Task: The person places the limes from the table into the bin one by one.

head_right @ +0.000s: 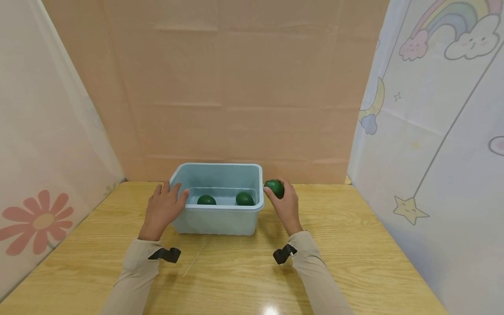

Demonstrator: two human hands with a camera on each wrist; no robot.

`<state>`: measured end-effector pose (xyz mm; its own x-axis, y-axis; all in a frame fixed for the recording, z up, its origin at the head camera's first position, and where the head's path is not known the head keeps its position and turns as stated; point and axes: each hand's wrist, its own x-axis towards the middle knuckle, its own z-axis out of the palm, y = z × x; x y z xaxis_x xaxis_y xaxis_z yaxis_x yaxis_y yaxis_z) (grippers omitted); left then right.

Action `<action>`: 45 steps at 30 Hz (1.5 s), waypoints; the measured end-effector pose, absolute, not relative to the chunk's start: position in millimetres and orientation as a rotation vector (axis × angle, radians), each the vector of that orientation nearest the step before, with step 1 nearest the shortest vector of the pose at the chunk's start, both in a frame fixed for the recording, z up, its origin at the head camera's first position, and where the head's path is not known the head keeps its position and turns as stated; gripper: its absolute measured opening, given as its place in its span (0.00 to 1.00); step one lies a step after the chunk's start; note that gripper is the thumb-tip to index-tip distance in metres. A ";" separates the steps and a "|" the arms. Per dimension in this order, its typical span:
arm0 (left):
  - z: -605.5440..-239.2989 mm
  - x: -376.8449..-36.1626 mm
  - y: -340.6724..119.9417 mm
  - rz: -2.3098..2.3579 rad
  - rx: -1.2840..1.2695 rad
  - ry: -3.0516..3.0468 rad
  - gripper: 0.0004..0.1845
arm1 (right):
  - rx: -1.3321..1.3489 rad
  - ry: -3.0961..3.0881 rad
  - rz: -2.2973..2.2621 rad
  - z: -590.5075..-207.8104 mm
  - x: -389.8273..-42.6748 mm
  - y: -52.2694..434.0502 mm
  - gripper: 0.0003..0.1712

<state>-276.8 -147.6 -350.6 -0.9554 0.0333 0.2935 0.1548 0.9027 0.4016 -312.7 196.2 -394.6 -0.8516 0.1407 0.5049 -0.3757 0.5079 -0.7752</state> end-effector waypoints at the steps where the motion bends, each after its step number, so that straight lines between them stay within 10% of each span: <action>1: -350.6 -276.6 -147.6 -0.621 -0.141 -2.786 0.31 | 0.193 -2.237 1.327 -394.7 -312.6 196.1 0.33; 45: -351.9 -277.8 -148.0 -0.624 -0.138 -2.782 0.31 | 0.230 -2.199 1.355 -390.5 -311.0 193.3 0.33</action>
